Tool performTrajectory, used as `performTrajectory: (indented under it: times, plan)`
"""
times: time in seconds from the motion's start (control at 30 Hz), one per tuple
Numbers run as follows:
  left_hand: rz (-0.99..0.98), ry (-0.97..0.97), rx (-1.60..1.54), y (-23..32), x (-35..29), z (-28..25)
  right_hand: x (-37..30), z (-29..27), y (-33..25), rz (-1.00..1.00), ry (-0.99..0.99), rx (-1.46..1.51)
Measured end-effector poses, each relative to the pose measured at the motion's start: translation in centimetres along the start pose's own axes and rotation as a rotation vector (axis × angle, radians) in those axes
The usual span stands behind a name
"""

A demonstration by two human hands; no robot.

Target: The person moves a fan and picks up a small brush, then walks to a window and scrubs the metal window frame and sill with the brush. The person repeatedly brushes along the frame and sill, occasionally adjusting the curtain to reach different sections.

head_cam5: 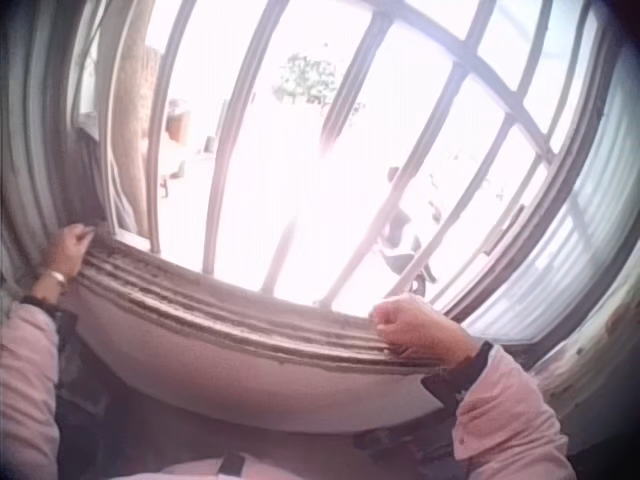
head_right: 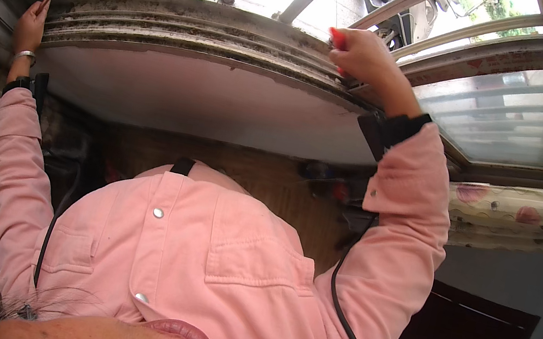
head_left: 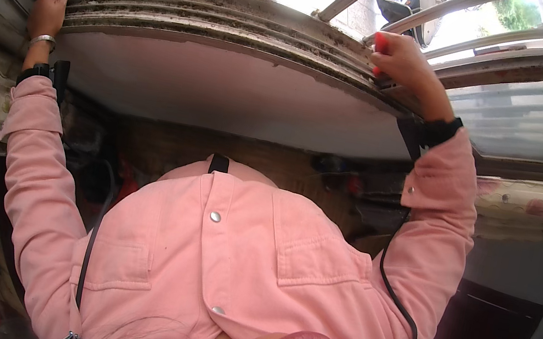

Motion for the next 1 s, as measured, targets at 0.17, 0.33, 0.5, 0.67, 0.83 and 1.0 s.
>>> performTrajectory:
  times: [0.17, 0.33, 0.5, 0.67, 0.83, 1.0]
  plan:
    - [-0.047, -0.029, 0.016, -0.5, 0.1, 0.4, 0.9, -1.1, -1.5, -0.254, 0.219, 0.407]
    - [-0.034, -0.030, 0.023, -0.4, -0.2, 0.4, 0.6, -1.4, 0.1, 0.029, 0.095, -0.211]
    - [-0.010, -0.013, -0.004, -0.7, 0.0, 0.6, 1.1, -0.2, -1.7, -0.104, 0.018, 0.018]
    - [0.034, 0.036, -0.063, -0.9, 0.3, 0.5, 0.9, -1.6, -0.5, -0.038, 0.145, 0.062]
    - [-0.002, -0.009, -0.028, -1.5, 0.7, 1.4, 1.2, -0.6, 0.4, -0.097, 0.067, -0.009]
    - [0.011, -0.009, -0.072, -2.5, 1.2, 2.0, 0.5, -2.1, 0.2, -0.138, 0.282, 0.165]
Point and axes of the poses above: each hand's wrist, its own x-axis towards the middle knuckle, its own z-axis out of the palm, y = z × x, the point moved 8 cm from there along x, towards the middle knuckle, and after that the axes turned 15 degrees about -z, right-handed, at the moved point
